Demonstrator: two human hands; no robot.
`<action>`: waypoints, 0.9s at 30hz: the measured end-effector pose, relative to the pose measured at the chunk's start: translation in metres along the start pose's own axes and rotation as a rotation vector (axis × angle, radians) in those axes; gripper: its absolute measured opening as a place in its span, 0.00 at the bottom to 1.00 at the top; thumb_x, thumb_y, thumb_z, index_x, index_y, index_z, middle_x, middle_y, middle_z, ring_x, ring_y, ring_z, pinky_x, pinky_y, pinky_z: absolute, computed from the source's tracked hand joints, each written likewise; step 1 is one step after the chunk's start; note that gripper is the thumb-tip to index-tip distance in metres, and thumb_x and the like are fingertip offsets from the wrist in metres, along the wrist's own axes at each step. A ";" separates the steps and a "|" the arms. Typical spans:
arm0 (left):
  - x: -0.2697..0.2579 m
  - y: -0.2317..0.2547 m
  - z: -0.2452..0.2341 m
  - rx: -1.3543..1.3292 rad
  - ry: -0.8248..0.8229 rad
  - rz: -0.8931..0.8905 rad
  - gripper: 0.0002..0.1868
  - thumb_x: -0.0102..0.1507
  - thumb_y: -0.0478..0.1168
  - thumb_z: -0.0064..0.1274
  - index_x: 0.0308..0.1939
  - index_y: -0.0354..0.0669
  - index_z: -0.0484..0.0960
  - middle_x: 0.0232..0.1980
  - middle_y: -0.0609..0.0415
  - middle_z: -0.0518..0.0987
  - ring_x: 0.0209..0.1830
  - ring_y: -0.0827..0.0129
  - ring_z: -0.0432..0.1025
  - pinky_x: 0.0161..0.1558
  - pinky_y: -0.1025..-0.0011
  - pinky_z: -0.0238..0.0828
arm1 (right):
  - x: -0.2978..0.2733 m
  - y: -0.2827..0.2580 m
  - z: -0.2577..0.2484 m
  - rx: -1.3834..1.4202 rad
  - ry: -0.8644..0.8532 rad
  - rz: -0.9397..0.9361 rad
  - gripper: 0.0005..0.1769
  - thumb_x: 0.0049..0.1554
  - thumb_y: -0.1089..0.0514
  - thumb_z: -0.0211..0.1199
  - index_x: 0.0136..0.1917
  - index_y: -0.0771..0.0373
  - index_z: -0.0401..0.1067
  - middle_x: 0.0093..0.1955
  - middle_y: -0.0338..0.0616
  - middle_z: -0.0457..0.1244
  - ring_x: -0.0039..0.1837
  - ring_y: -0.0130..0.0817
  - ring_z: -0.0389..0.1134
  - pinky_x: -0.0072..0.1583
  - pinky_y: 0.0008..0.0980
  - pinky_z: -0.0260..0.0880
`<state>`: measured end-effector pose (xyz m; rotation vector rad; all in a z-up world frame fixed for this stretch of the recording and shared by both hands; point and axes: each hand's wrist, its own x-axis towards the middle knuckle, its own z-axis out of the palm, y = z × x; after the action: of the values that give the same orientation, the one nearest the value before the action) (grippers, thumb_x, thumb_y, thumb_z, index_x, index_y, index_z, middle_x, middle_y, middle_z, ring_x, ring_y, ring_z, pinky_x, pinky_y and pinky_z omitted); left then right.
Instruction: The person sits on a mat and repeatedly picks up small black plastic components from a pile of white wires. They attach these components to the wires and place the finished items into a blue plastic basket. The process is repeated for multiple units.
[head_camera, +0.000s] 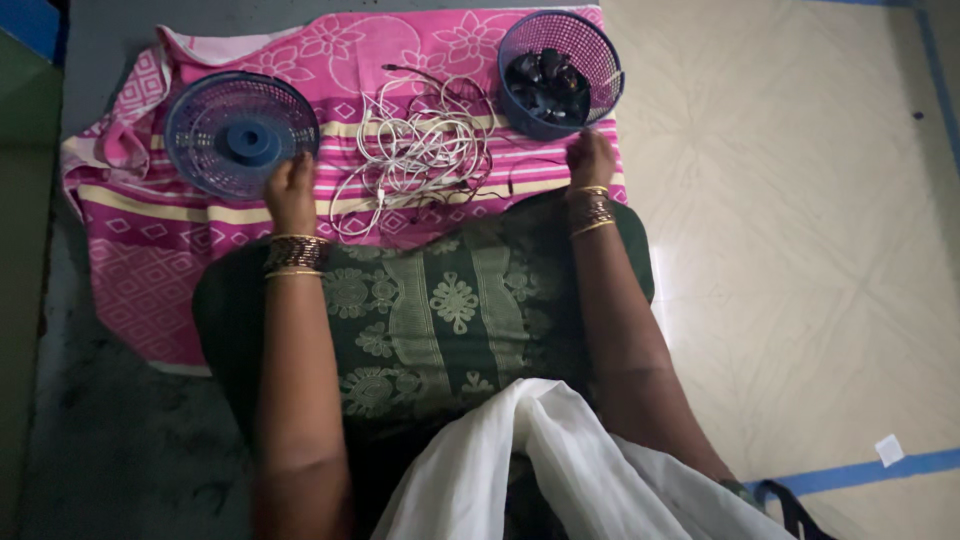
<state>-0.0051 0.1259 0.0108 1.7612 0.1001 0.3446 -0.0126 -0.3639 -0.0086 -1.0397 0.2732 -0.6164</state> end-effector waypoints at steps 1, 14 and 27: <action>-0.001 -0.001 0.006 -0.127 -0.054 -0.039 0.16 0.70 0.52 0.54 0.36 0.47 0.84 0.24 0.65 0.70 0.21 0.79 0.57 0.26 0.73 0.50 | -0.003 0.002 0.005 -0.082 -0.079 -0.018 0.11 0.60 0.54 0.64 0.42 0.64 0.74 0.35 0.39 0.65 0.35 0.26 0.62 0.37 0.26 0.60; -0.076 0.045 0.071 0.221 -0.561 0.296 0.11 0.69 0.38 0.54 0.55 0.46 0.84 0.41 0.55 0.85 0.34 0.70 0.77 0.38 0.71 0.72 | -0.139 -0.025 0.136 -0.790 -1.050 -0.613 0.24 0.58 0.59 0.65 0.68 0.62 0.69 0.63 0.52 0.67 0.61 0.49 0.70 0.61 0.41 0.70; -0.057 0.047 0.081 0.425 -0.529 0.062 0.10 0.69 0.45 0.53 0.49 0.48 0.85 0.40 0.52 0.86 0.34 0.63 0.79 0.37 0.66 0.72 | -0.108 0.041 0.107 -0.985 -0.789 -0.349 0.11 0.60 0.52 0.66 0.49 0.62 0.75 0.42 0.50 0.68 0.43 0.44 0.71 0.46 0.40 0.70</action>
<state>-0.0419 0.0244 0.0312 2.2231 -0.2807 -0.1183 -0.0326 -0.2077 0.0012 -2.2186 -0.3603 -0.3103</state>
